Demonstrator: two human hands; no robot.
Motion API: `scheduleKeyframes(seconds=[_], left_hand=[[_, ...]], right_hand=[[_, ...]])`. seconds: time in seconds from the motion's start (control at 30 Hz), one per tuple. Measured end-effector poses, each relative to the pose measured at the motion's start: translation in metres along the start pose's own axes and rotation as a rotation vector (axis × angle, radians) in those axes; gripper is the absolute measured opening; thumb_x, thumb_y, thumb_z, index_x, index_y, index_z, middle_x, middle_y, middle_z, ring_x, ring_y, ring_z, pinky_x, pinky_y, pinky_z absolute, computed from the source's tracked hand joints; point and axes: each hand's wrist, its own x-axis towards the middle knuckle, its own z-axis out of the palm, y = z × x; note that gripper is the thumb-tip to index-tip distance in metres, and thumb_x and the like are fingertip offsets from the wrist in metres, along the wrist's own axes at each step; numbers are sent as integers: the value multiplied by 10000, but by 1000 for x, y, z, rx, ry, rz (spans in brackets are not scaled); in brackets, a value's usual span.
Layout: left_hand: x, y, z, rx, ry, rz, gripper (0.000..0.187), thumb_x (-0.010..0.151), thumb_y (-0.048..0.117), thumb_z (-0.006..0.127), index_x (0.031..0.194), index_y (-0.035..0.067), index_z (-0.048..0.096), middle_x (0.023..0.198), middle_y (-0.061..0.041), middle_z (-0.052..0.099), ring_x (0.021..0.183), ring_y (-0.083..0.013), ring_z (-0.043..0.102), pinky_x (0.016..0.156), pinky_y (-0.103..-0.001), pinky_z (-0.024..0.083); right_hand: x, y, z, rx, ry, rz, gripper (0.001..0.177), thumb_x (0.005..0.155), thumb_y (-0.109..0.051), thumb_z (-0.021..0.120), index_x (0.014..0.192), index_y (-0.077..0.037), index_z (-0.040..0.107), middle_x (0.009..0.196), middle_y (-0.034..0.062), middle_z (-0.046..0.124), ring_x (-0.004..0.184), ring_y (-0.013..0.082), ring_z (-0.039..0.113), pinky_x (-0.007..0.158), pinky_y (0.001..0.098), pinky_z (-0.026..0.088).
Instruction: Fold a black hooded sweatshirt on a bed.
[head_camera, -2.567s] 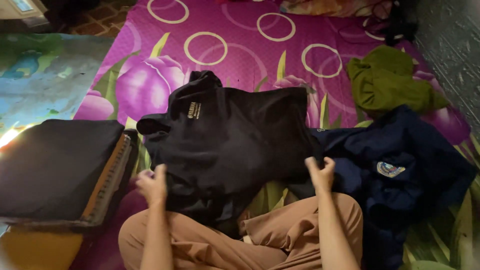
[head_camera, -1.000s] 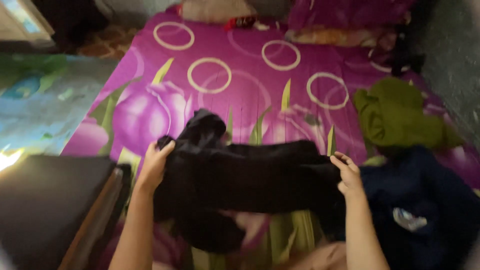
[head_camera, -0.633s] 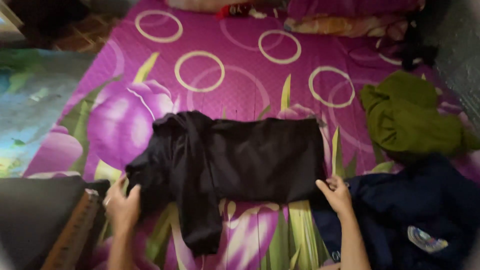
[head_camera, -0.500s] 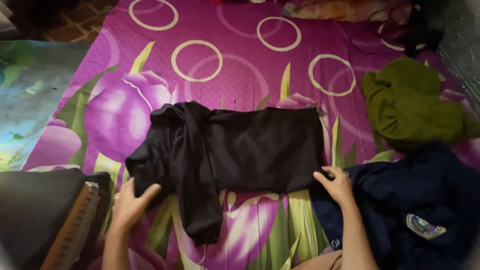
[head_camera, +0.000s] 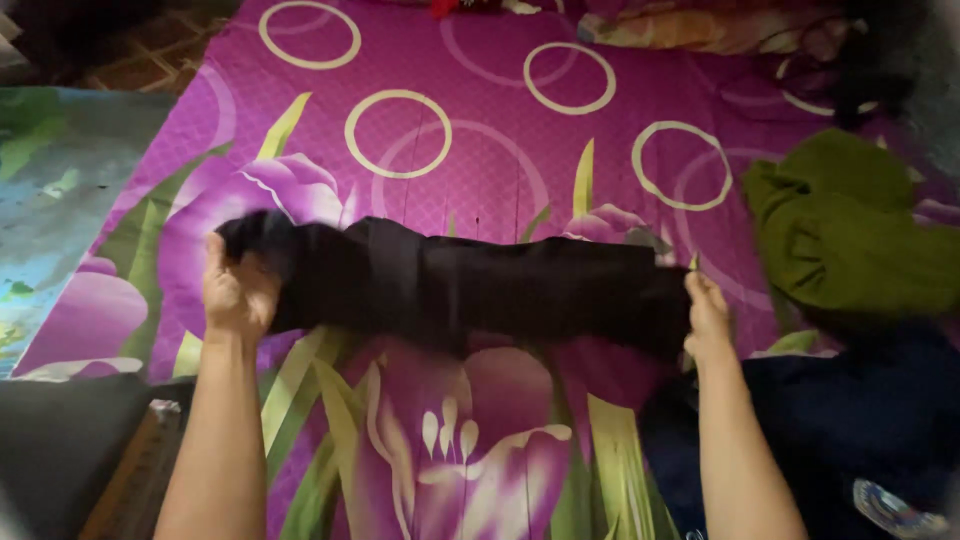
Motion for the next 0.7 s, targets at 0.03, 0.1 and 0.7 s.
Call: scheduleKeyframes(seconds=[0.03, 0.1, 0.7], left_hand=[[-1, -8, -24, 2, 7, -4, 527, 1004, 523, 568, 1331, 111, 606, 1327, -95, 669, 1212, -254, 678, 1120, -418, 531], [-1, -26, -68, 436, 202, -99, 572, 978, 622, 525, 1422, 261, 518, 1468, -36, 577, 1308, -215, 555, 1095, -367, 394], [-4, 16, 125, 1598, 193, 834, 309, 1027, 345, 782, 1010, 48, 697, 936, -154, 702, 844, -338, 641, 775, -445, 494]], right_hand=[[-18, -14, 4, -5, -1, 7, 356, 949, -236, 722, 1235, -43, 635, 1099, 29, 673, 1010, 145, 614, 898, 325, 502], [-55, -43, 9, 490, -306, 94, 405, 952, -372, 687, 1237, -88, 641, 1152, 34, 714, 1072, 184, 663, 938, 353, 530], [-39, -108, 2, -272, 91, -307, 486, 1058, -373, 673, 1303, 42, 607, 1222, 96, 672, 1073, 163, 602, 921, 332, 490]])
